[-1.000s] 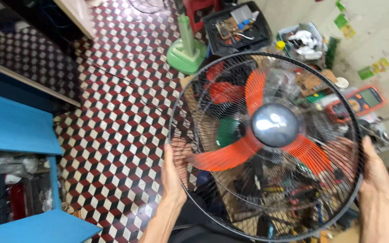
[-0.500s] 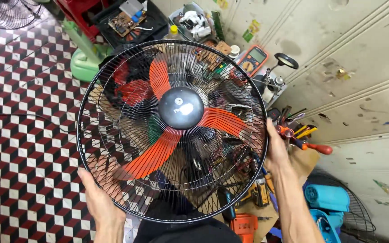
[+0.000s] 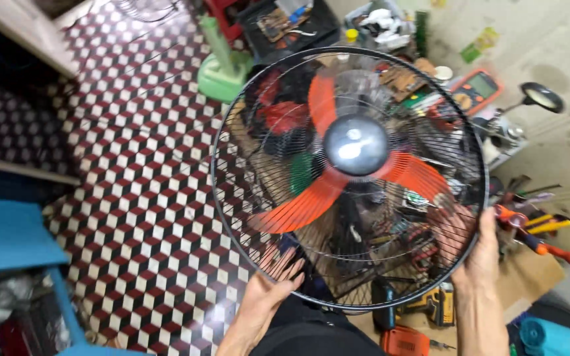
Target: The person is assembling and securing the metal guard onto an electric fan.
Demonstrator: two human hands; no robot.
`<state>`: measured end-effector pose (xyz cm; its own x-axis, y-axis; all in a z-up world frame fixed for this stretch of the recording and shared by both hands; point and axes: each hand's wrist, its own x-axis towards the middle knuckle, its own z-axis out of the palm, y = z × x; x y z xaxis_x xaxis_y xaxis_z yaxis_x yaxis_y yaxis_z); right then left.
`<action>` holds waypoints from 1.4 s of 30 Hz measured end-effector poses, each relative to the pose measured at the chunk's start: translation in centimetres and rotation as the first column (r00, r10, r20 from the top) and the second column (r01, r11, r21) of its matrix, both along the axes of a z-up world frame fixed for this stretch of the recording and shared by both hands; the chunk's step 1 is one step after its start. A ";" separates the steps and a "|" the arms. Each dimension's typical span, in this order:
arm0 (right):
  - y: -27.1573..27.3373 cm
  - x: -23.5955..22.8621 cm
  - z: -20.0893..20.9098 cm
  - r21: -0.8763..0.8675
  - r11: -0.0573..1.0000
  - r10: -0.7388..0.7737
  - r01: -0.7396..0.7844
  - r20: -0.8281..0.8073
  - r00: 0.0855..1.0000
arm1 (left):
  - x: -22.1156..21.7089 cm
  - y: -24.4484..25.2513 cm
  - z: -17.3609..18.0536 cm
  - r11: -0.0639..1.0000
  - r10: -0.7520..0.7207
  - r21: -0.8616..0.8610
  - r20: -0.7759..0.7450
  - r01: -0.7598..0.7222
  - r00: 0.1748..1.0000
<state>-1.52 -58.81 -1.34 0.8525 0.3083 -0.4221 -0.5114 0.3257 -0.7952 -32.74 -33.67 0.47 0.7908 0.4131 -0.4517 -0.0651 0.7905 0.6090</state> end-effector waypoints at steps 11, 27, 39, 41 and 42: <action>-2.2 4.0 -3.6 0.051 0.999 0.015 -0.019 0.087 0.996 | 0.6 -0.2 1.9 0.990 -0.128 0.071 0.071 0.123 0.989; -1.3 1.7 -4.8 0.118 0.993 0.011 -0.031 0.168 0.986 | 1.2 -1.1 1.3 0.971 -0.164 0.184 0.040 0.154 0.986; 3.3 -13.8 -1.6 0.058 0.973 -0.228 0.226 0.042 0.973 | 2.9 -2.2 -1.6 0.931 -0.337 0.178 0.084 0.319 0.938; 4.5 -15.0 -0.3 0.088 0.967 -0.244 0.239 0.051 0.968 | 2.9 -2.2 1.3 0.957 -0.281 0.068 -0.023 0.282 0.959; 4.2 -14.9 -1.2 0.089 0.961 -0.266 0.261 0.046 0.963 | 3.0 -2.0 -0.4 0.950 -0.303 0.068 -0.028 0.304 0.953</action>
<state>-16.43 -54.64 -2.58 0.9300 0.1007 -0.3535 -0.3537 0.5073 -0.7859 -29.77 -35.71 0.08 0.8761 0.1861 -0.4448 0.1822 0.7263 0.6628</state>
